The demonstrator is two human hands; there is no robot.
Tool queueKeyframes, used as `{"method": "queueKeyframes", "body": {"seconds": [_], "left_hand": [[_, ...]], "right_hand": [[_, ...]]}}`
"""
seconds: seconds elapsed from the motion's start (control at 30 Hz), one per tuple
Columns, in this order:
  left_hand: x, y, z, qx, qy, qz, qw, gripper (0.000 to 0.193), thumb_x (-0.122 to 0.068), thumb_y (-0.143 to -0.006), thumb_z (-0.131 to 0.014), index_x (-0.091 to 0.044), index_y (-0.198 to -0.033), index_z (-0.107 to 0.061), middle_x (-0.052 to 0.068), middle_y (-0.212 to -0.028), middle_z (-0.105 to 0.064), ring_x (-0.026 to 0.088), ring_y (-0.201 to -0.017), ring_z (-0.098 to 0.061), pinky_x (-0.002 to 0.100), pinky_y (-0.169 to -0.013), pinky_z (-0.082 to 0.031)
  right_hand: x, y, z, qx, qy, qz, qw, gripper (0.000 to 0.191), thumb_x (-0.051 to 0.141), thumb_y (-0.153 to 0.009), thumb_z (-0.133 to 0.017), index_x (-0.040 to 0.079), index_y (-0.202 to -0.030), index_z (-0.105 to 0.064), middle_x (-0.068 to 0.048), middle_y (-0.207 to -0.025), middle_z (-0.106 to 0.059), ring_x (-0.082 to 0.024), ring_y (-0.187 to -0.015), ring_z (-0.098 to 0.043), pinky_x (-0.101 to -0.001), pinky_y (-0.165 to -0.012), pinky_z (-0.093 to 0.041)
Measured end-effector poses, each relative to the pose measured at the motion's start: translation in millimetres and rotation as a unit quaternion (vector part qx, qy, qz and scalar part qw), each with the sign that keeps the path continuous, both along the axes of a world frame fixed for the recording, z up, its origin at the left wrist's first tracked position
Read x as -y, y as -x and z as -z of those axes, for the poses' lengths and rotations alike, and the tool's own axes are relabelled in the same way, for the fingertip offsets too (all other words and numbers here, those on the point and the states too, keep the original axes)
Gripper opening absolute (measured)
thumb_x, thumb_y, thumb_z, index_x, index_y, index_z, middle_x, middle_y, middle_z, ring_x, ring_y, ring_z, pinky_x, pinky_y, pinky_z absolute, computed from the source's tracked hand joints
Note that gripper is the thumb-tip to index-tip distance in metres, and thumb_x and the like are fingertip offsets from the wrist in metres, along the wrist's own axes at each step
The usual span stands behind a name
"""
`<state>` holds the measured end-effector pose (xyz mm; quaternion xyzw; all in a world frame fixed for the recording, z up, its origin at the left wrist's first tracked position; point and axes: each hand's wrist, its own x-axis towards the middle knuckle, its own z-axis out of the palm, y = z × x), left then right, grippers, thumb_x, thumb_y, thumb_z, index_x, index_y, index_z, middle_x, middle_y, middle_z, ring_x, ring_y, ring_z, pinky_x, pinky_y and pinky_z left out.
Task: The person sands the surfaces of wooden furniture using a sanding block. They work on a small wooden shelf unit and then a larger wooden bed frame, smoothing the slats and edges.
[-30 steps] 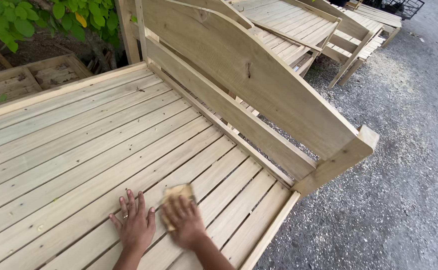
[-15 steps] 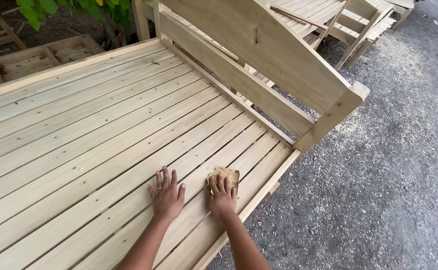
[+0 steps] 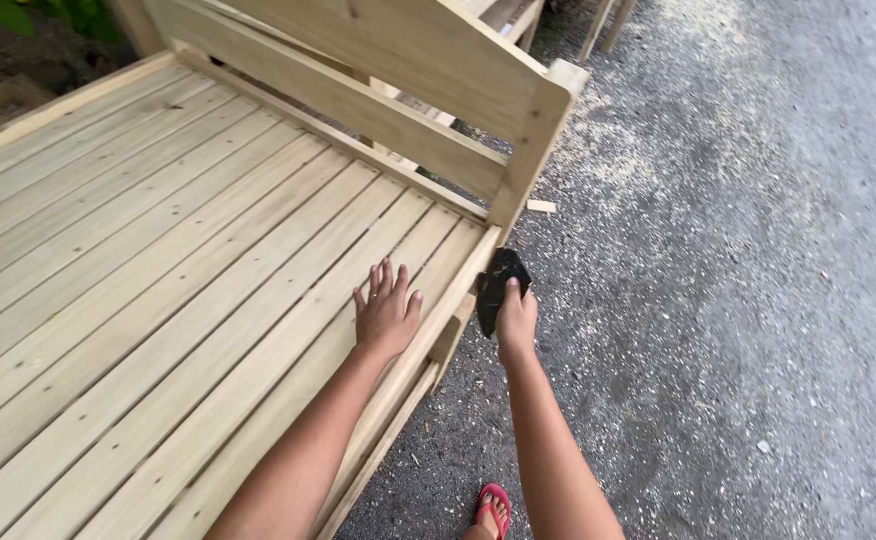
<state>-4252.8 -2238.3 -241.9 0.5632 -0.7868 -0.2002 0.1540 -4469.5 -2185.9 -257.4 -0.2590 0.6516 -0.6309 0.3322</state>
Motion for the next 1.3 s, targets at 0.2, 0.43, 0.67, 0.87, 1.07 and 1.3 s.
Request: {"method": "queueKeyframes", "body": {"seconds": [0.2,0.43,0.67,0.87,1.07,1.3], "left_hand": [[6.9,153.9,-4.9,-0.035,-0.019,0.123,0.992,0.066,-0.046,-0.105,-0.04,-0.014,-0.162,-0.028,0.011,-0.171,-0.014,0.031,-0.159,-0.013,0.056,-0.126,-0.014],[33.6,297.9,-18.6,-0.054,0.004,0.132,0.99,0.069,-0.045,-0.103,-0.041,-0.018,-0.163,-0.019,0.01,-0.172,-0.004,0.033,-0.158,-0.004,0.064,-0.122,-0.008],[131.0,383.7,-28.5,-0.08,-0.001,0.084,0.993,0.07,-0.048,-0.104,-0.04,-0.018,-0.163,-0.02,0.008,-0.173,-0.003,0.034,-0.158,0.0,0.069,-0.12,-0.005],[246.8,456.5,-46.1,-0.084,-0.056,0.049,0.994,0.07,-0.051,-0.104,-0.036,-0.018,-0.163,-0.02,0.008,-0.172,-0.004,0.034,-0.158,0.0,0.07,-0.12,-0.002],[348.9,511.4,-63.7,-0.071,-0.088,0.02,0.993,0.068,-0.051,-0.104,-0.034,-0.019,-0.162,-0.021,0.007,-0.172,-0.005,0.033,-0.158,-0.002,0.068,-0.122,-0.003],[449.3,548.5,-40.5,-0.072,-0.112,-0.013,0.991,0.067,-0.05,-0.103,-0.037,-0.021,-0.161,-0.025,0.008,-0.173,-0.007,0.032,-0.16,-0.004,0.069,-0.122,-0.007]], "right_hand": [[-0.8,113.4,-13.0,0.08,0.068,0.057,0.993,0.036,0.029,-0.105,-0.047,0.002,-0.122,-0.063,-0.005,-0.103,-0.071,-0.013,-0.088,-0.065,-0.0301,-0.08,-0.052],[18.9,231.2,-23.2,-0.022,0.025,0.04,0.999,0.039,0.03,-0.106,-0.049,0.001,-0.127,-0.065,-0.005,-0.104,-0.07,-0.013,-0.088,-0.061,-0.0301,-0.081,-0.049],[105.6,284.7,-24.1,0.009,0.053,0.035,0.998,0.036,0.029,-0.105,-0.05,0.003,-0.126,-0.063,-0.003,-0.105,-0.07,-0.012,-0.089,-0.062,-0.0296,-0.081,-0.05],[215.4,323.7,-4.3,0.009,0.038,-0.033,0.999,0.032,0.021,-0.105,-0.049,-0.001,-0.121,-0.066,-0.003,-0.094,-0.067,-0.012,-0.08,-0.055,-0.0308,-0.071,-0.046],[317.0,380.8,-18.9,-0.023,0.104,-0.076,0.991,0.041,0.001,-0.097,-0.044,-0.002,-0.136,-0.059,-0.005,-0.12,-0.067,-0.012,-0.102,-0.059,-0.0264,-0.089,-0.047],[432.9,430.1,-38.9,-0.012,0.083,-0.096,0.992,0.047,0.0,-0.095,-0.043,0.001,-0.138,-0.06,-0.005,-0.125,-0.069,-0.012,-0.107,-0.063,-0.0252,-0.094,-0.048]]}}
